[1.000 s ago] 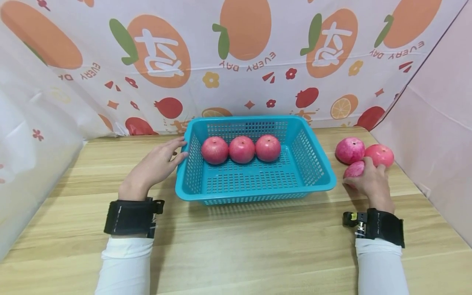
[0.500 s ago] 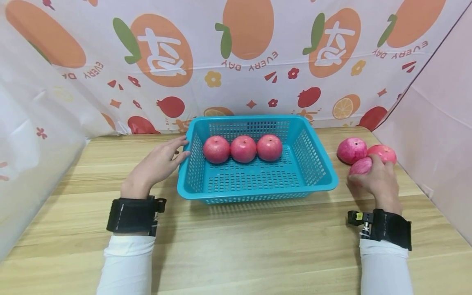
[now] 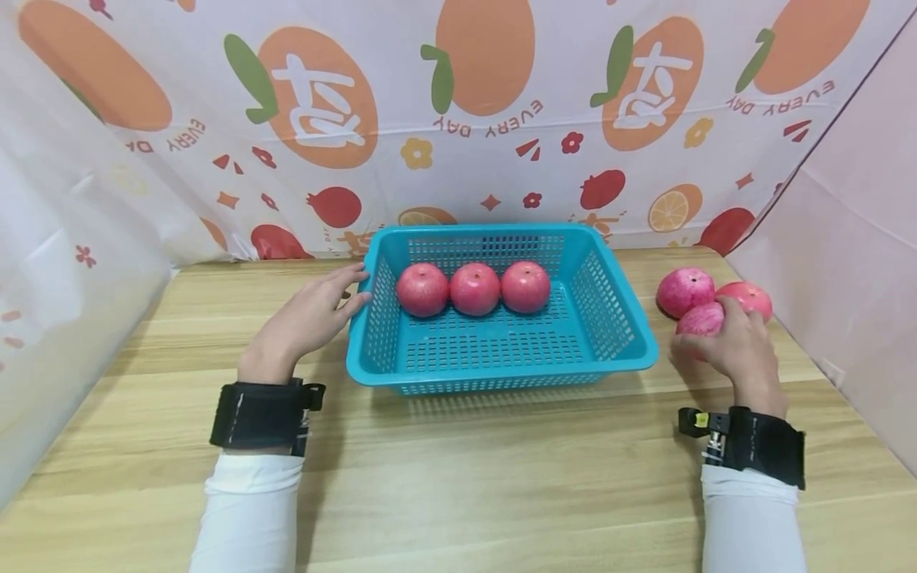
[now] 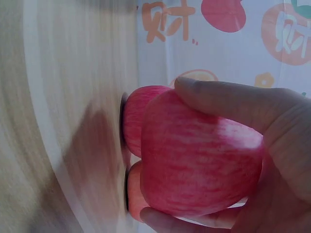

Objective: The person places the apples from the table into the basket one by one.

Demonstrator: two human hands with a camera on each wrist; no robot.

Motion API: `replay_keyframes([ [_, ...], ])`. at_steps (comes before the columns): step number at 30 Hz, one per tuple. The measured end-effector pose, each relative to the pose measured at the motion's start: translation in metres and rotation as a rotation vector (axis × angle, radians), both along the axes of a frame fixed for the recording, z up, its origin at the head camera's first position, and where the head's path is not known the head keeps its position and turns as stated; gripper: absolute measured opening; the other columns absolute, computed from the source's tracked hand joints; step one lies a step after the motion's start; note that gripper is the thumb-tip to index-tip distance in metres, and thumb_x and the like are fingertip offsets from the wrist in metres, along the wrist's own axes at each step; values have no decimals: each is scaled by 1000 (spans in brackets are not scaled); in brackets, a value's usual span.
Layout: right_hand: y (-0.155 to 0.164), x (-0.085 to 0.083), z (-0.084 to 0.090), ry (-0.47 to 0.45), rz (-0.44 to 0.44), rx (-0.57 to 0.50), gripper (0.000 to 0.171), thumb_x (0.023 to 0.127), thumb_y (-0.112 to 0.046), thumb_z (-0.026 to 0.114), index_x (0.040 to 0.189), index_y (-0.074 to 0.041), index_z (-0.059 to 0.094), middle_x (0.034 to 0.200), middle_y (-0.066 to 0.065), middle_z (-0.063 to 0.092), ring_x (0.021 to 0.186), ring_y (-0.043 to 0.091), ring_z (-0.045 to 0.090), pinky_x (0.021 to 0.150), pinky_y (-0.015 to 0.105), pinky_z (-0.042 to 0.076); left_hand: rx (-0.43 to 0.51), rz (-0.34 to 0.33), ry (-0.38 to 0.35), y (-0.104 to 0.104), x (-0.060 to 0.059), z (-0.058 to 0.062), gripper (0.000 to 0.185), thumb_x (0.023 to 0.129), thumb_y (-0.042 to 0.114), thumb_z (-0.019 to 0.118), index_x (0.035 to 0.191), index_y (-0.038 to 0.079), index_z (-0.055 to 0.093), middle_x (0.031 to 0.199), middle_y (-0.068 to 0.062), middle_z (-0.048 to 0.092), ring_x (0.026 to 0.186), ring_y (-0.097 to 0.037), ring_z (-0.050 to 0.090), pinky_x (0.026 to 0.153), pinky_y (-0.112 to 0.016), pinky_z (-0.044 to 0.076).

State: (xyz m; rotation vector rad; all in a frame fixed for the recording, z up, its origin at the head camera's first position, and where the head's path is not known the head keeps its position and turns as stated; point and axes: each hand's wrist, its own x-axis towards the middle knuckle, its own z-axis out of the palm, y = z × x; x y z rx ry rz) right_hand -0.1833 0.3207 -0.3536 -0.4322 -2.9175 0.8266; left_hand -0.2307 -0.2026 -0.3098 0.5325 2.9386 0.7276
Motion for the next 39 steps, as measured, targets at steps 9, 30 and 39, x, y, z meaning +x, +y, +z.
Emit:
replay_keyframes([
  [9,-5,-2,13,158,11,4,81,89,-26,76,144,14,31,134,40,37,117,57,39,89,72,46,12,-6,11,0,1,-1,57,105,23,57,150,-7,40,157,-28,34,131,-51,48,98,-62,47],
  [30,-31,5,45,377,-16,35,77,91,-34,74,147,4,37,133,31,47,119,50,45,88,64,46,12,5,4,1,3,1,54,105,20,56,150,-7,41,158,-26,33,134,-49,45,101,-61,44],
  [39,-37,7,52,421,-10,49,79,89,-32,77,149,2,38,135,31,48,120,50,46,90,70,45,3,18,-3,2,1,1,54,105,19,56,151,-6,40,159,-26,32,133,-50,46,100,-60,45],
])
